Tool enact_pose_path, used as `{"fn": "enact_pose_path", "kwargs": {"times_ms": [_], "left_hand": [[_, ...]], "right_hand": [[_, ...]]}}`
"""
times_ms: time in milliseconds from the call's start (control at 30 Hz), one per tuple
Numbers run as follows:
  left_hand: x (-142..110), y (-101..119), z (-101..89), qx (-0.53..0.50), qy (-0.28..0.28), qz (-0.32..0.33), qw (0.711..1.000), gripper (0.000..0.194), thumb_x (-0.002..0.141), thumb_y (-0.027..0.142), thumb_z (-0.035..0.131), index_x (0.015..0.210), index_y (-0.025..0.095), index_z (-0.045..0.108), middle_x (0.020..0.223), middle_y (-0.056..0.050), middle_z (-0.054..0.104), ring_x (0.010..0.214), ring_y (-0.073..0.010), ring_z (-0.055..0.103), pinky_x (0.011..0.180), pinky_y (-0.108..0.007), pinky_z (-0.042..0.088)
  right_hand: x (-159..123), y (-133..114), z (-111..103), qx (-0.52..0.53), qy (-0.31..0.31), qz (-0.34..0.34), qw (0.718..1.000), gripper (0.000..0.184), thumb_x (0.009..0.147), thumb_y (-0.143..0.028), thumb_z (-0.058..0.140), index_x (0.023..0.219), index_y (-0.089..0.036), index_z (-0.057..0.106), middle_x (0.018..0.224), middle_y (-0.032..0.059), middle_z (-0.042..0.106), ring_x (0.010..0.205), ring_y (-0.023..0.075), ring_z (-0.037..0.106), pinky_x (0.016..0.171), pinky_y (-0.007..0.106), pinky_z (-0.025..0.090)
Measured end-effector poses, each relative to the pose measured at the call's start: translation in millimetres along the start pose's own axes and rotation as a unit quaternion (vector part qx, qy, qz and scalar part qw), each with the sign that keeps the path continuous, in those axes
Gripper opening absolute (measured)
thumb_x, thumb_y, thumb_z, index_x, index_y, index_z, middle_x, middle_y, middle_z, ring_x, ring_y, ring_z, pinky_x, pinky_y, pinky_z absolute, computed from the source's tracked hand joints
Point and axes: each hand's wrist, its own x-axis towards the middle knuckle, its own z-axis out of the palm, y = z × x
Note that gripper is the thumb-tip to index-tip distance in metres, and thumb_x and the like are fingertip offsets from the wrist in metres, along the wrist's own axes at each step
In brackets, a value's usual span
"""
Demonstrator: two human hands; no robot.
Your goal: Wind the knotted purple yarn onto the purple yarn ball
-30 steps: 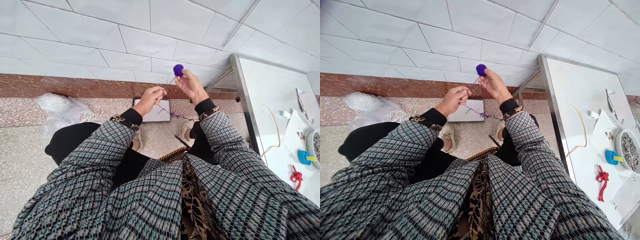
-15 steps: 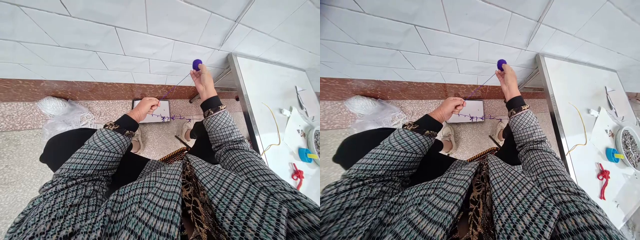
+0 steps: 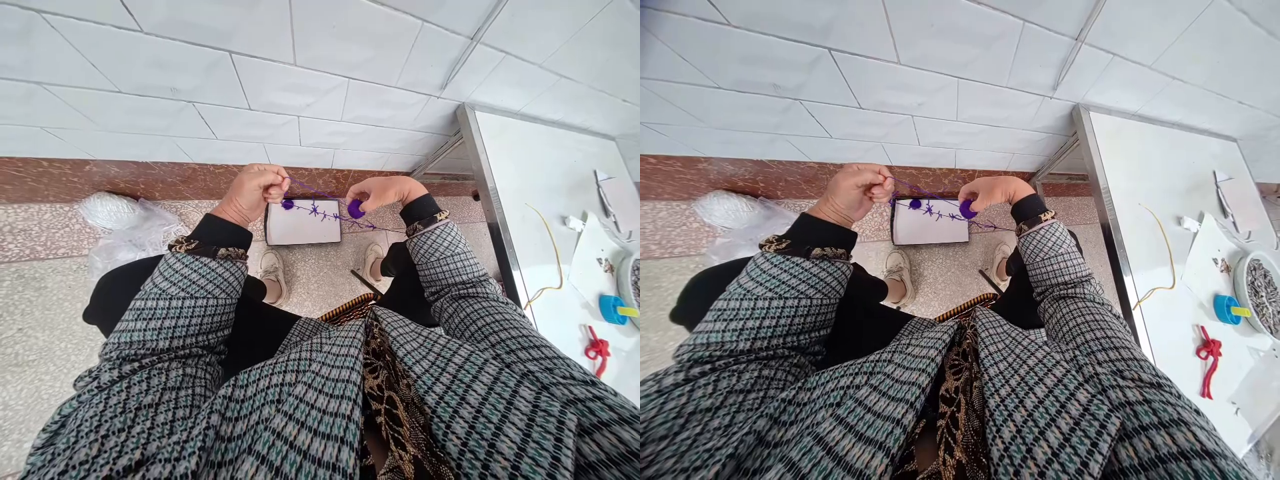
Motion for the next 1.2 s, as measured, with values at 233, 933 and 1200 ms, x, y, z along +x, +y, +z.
{"fn": "enact_pose_path", "kwargs": {"times_ms": [233,933,1200], "left_hand": [[8,-12,-6.3,0.006,0.023,-0.019,1.000,0.014,0.068,0.019,0.065,0.056,0.015,0.059,0.048,0.003,0.030,0.043,-0.0036,0.023,0.044,-0.020,0.016],[10,-19,26.6,-0.049,-0.092,-0.016,0.994,0.016,0.075,0.020,0.076,0.063,0.012,0.068,0.053,-0.004,0.053,0.048,-0.0107,0.048,0.054,-0.025,0.046],[7,-31,45.4,-0.155,-0.087,-0.042,0.983,0.018,0.076,0.026,0.081,0.078,0.011,0.072,0.057,-0.001,0.054,0.051,-0.0110,0.050,0.057,-0.025,0.052]], "right_hand": [[-5,8,1,0.266,-0.048,-0.211,0.939,0.052,0.078,-0.040,0.093,0.114,-0.012,0.067,0.106,0.0053,0.072,0.091,0.0105,0.065,0.086,0.021,0.053],[28,-10,23,0.235,-0.053,-0.236,0.941,0.042,0.081,-0.027,0.083,0.111,-0.014,0.057,0.103,0.0039,0.068,0.085,0.0098,0.060,0.076,0.020,0.051],[48,4,-3,0.453,0.296,-0.299,0.786,0.063,0.082,-0.059,0.084,0.118,-0.019,0.051,0.103,0.0011,0.059,0.093,0.0103,0.059,0.095,0.028,0.057]]}}
